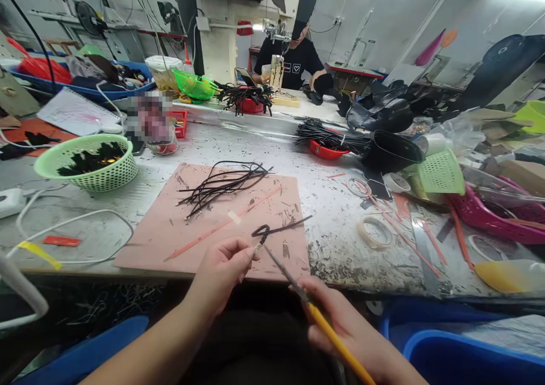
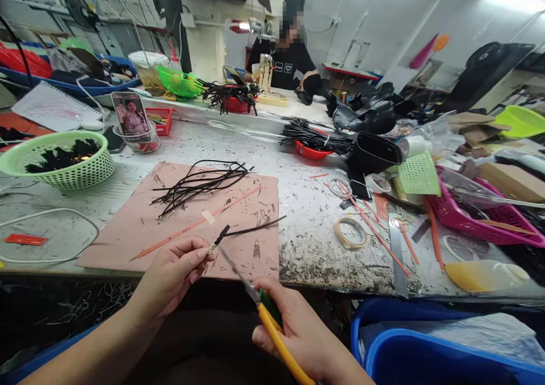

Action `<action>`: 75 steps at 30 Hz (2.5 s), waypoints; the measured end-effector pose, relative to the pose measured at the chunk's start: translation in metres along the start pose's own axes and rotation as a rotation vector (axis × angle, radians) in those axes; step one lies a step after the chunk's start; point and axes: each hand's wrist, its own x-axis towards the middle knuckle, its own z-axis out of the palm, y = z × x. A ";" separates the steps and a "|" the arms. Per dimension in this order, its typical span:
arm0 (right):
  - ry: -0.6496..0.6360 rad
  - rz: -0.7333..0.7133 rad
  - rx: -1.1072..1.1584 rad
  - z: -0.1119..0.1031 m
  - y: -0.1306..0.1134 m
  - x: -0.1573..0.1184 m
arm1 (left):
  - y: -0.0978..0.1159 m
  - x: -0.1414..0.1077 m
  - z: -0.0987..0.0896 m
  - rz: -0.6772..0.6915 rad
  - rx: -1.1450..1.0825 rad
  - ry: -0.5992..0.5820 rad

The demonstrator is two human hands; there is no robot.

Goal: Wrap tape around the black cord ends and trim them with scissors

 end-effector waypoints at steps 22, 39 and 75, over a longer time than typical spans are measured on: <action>-0.114 -0.030 -0.063 0.012 -0.008 0.016 | 0.003 0.003 -0.011 0.034 0.008 -0.025; -0.216 -0.097 -0.259 0.027 0.003 0.050 | -0.015 0.023 -0.042 -0.099 0.006 0.076; -0.113 -0.125 0.079 0.034 -0.029 0.198 | -0.002 0.050 -0.073 0.118 0.217 0.025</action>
